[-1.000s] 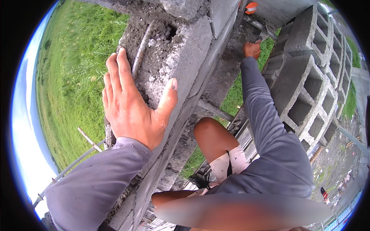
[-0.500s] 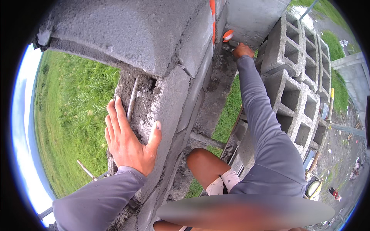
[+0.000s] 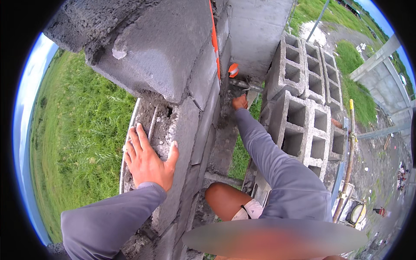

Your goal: The person places a concrete block onto a partially built wall and uses a trowel to apply and smooth mortar along the joints. The person then scrapes excess mortar from the scaffolding planks and continues to adjust the mortar on the wall surface.

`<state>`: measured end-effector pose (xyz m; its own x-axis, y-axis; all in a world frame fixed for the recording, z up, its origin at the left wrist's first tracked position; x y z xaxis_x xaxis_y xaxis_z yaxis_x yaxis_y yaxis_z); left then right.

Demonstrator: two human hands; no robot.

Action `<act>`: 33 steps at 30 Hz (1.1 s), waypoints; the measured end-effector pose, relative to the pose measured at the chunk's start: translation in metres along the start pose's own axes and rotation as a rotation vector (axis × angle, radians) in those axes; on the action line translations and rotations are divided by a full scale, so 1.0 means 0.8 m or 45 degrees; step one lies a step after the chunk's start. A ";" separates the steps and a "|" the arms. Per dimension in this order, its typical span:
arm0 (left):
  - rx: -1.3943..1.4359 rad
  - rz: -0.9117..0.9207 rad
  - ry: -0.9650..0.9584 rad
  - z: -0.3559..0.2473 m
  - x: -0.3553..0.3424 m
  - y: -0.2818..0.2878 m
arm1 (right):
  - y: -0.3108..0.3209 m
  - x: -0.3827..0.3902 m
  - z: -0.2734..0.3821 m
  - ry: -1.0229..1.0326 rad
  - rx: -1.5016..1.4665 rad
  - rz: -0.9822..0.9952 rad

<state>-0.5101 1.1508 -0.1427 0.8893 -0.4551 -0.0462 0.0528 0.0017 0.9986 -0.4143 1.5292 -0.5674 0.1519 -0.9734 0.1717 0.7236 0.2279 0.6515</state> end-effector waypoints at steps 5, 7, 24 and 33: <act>-0.021 -0.037 -0.011 -0.005 0.001 0.005 | 0.029 0.005 0.030 0.095 0.178 0.011; -0.004 -0.045 -0.012 -0.006 0.001 0.007 | 0.041 0.009 0.038 0.181 0.244 0.024; -0.012 -0.168 -0.109 -0.002 -0.004 -0.006 | 0.096 -0.052 0.044 0.204 0.748 0.331; 0.017 -0.149 -0.206 -0.007 -0.005 -0.001 | 0.012 -0.073 0.012 0.281 0.658 0.348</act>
<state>-0.5108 1.1575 -0.1435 0.7928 -0.5885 -0.1585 0.1448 -0.0707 0.9869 -0.4224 1.5883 -0.5643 0.4611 -0.8477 0.2622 0.2277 0.3986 0.8884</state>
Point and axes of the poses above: each hand's wrist, its own x-axis away from the middle knuckle, its own y-axis out of the back of the hand, z = x × y, the point moved 7 cm from there along -x, towards the middle knuckle, and after that the axes turned 13 degrees about y, right-handed, at the moved point
